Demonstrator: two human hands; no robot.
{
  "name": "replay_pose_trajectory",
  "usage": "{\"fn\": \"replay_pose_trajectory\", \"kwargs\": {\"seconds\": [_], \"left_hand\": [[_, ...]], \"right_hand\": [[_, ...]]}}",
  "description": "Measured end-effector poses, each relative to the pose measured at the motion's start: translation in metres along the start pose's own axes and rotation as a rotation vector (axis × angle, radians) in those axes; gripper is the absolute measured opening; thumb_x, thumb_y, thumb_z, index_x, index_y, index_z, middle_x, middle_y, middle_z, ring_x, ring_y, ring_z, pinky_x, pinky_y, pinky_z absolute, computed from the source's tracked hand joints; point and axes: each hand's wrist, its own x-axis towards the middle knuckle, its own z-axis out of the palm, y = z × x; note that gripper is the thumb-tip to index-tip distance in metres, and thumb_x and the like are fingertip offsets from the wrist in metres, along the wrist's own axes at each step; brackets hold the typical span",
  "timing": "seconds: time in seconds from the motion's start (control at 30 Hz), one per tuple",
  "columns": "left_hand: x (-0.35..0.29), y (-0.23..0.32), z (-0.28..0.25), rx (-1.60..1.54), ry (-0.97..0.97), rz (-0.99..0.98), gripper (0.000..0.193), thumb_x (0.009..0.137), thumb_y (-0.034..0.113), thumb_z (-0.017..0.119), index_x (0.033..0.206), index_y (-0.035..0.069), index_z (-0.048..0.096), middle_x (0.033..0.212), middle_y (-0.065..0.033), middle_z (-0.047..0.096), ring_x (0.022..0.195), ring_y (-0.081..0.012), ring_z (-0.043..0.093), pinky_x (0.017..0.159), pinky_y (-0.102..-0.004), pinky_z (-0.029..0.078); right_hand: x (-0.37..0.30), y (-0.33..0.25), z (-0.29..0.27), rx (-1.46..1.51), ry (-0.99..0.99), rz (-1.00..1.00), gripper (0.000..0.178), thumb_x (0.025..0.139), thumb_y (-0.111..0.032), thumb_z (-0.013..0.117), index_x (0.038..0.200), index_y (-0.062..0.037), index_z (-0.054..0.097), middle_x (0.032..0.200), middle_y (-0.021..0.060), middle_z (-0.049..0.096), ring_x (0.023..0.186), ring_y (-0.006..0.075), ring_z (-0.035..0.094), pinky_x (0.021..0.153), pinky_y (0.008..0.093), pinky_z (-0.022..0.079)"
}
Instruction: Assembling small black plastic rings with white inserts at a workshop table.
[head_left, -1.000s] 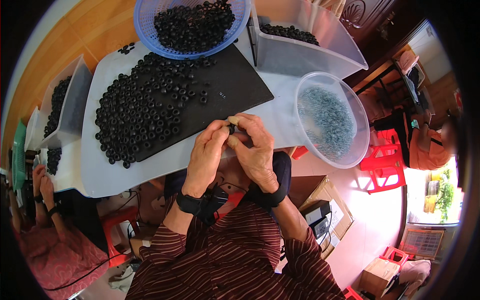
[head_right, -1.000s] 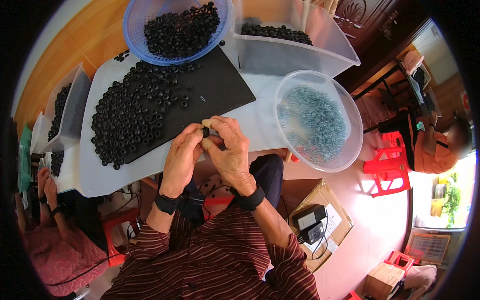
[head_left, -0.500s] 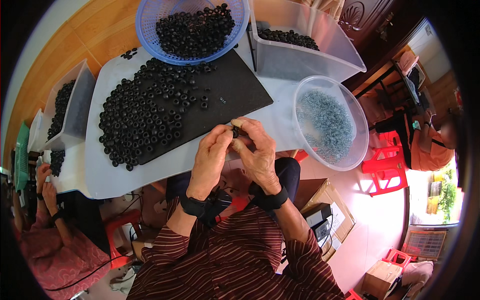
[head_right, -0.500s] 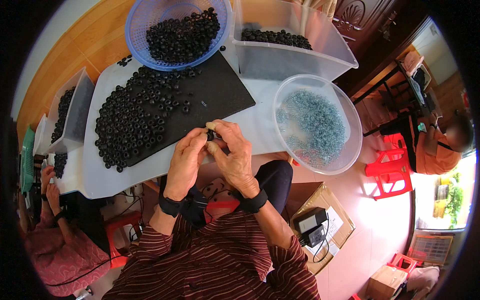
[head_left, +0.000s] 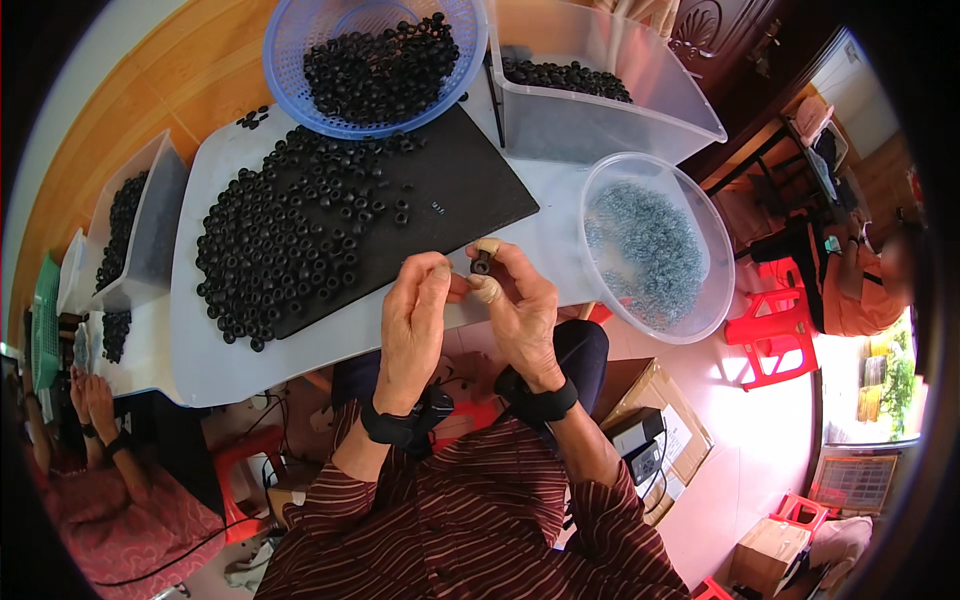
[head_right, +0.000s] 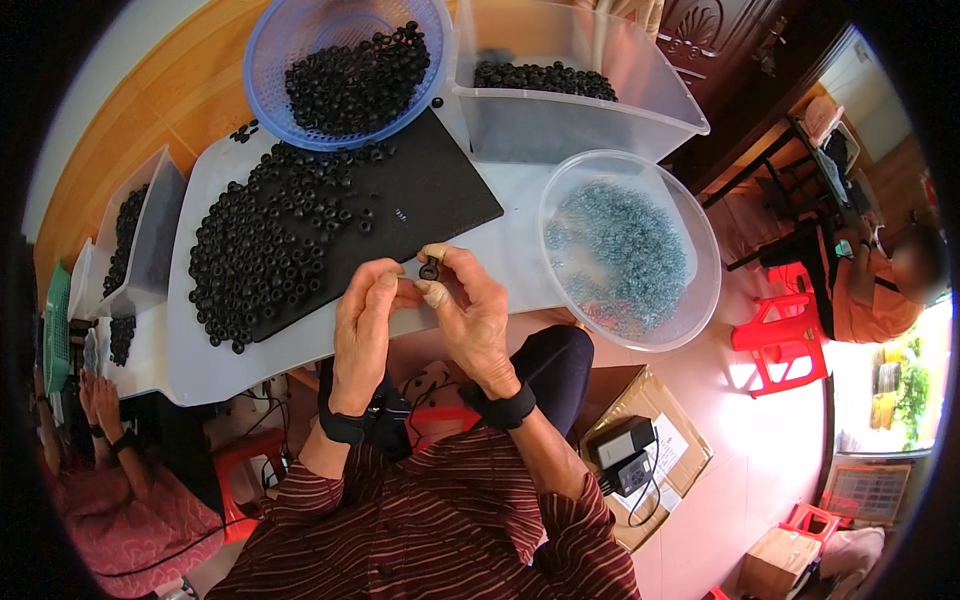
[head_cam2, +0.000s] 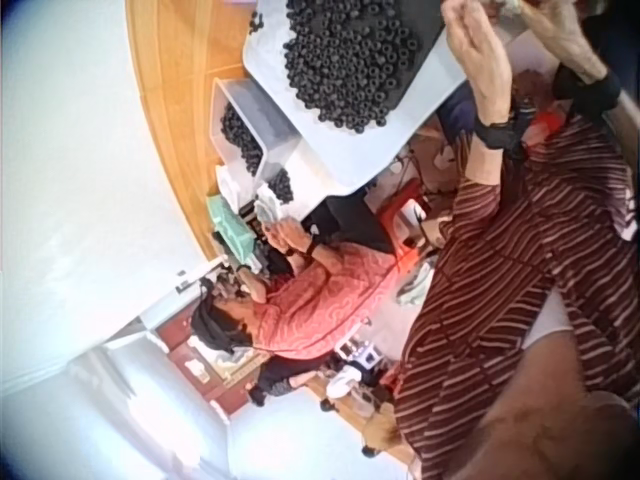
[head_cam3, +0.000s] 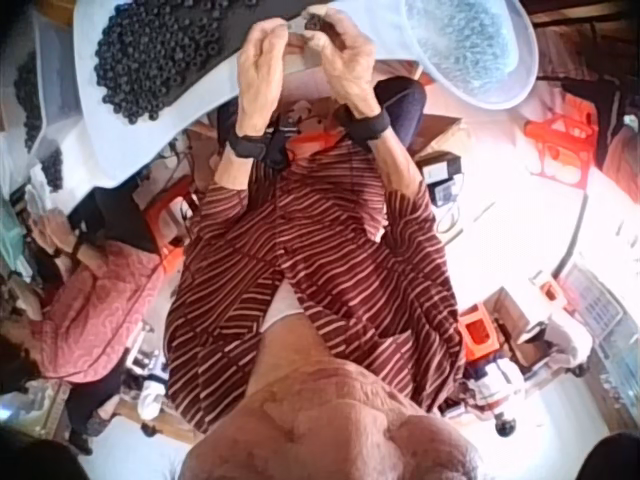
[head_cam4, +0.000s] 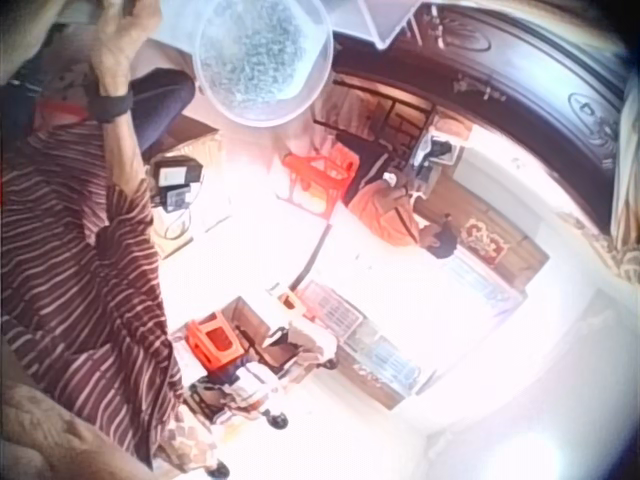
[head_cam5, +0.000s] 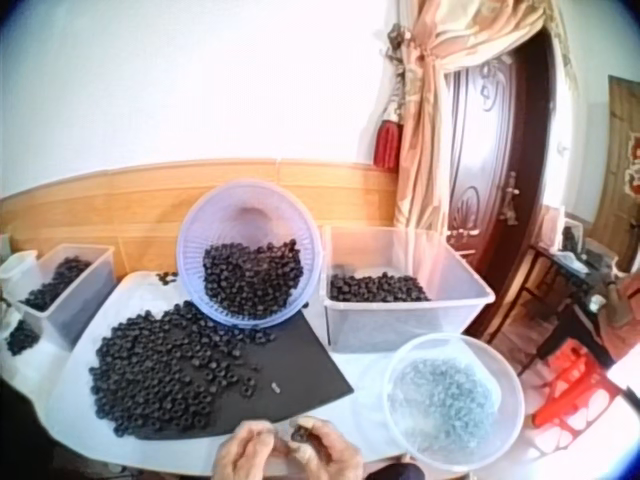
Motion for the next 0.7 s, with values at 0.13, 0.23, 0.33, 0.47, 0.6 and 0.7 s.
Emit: {"fn": "replay_pose_trajectory", "kwargs": {"seconds": [0.13,0.23,0.33,0.47,0.6,0.7], "left_hand": [[0.001,-0.004,0.008,0.018,0.023,0.053,0.037,0.091,0.020,0.061,0.119,0.000,0.048,0.102,-0.0073,0.057,0.089,-0.0128,0.055,0.080,-0.0257,0.047],[0.008,-0.007,0.021,-0.132,-0.055,0.034,0.061,0.084,0.024,0.071,0.130,0.001,0.040,0.116,-0.0109,0.051,0.099,-0.0154,0.053,0.083,-0.0280,0.047],[0.016,-0.015,0.029,0.102,-0.137,0.124,0.064,0.085,0.027,0.071,0.133,0.002,0.038,0.108,-0.0104,0.053,0.095,-0.0148,0.054,0.083,-0.0282,0.047],[0.021,-0.018,0.037,0.056,-0.173,0.149,0.059,0.089,0.038,0.065,0.131,0.004,0.041,0.105,-0.0045,0.052,0.092,-0.0115,0.050,0.083,-0.0260,0.045],[0.026,-0.022,0.042,0.117,-0.212,0.177,0.052,0.093,0.038,0.059,0.127,0.003,0.043,0.098,-0.0030,0.050,0.086,-0.0095,0.048,0.078,-0.0234,0.043],[0.027,-0.024,0.043,0.125,-0.202,0.182,0.048,0.095,0.037,0.058,0.126,0.003,0.044,0.097,-0.0022,0.049,0.084,-0.0089,0.047,0.078,-0.0227,0.043]], "right_hand": [[0.001,-0.002,-0.003,0.140,0.021,0.060,0.030,0.088,0.002,0.059,0.118,0.0035,0.056,0.108,0.0083,0.063,0.096,0.0129,0.059,0.087,0.0259,0.048],[0.005,-0.003,-0.009,0.176,-0.026,0.084,0.029,0.090,0.001,0.056,0.119,0.0039,0.056,0.107,0.0078,0.063,0.095,0.0127,0.060,0.086,0.0258,0.049],[0.008,-0.006,-0.011,0.289,-0.009,0.162,0.029,0.091,-0.002,0.055,0.119,0.0030,0.056,0.101,0.0047,0.063,0.089,0.0115,0.060,0.080,0.0248,0.051],[0.008,-0.001,-0.017,0.400,0.018,0.242,0.027,0.092,-0.006,0.056,0.118,0.0025,0.057,0.097,0.0030,0.063,0.086,0.0096,0.059,0.076,0.0230,0.050],[0.008,0.004,-0.019,0.479,0.072,0.285,0.025,0.094,-0.011,0.055,0.116,0.0016,0.059,0.094,0.0020,0.062,0.083,0.0080,0.058,0.073,0.0210,0.050],[0.008,0.003,-0.018,0.514,0.084,0.289,0.025,0.094,-0.012,0.055,0.115,0.0011,0.060,0.094,0.0019,0.062,0.083,0.0078,0.058,0.073,0.0207,0.050]]}}
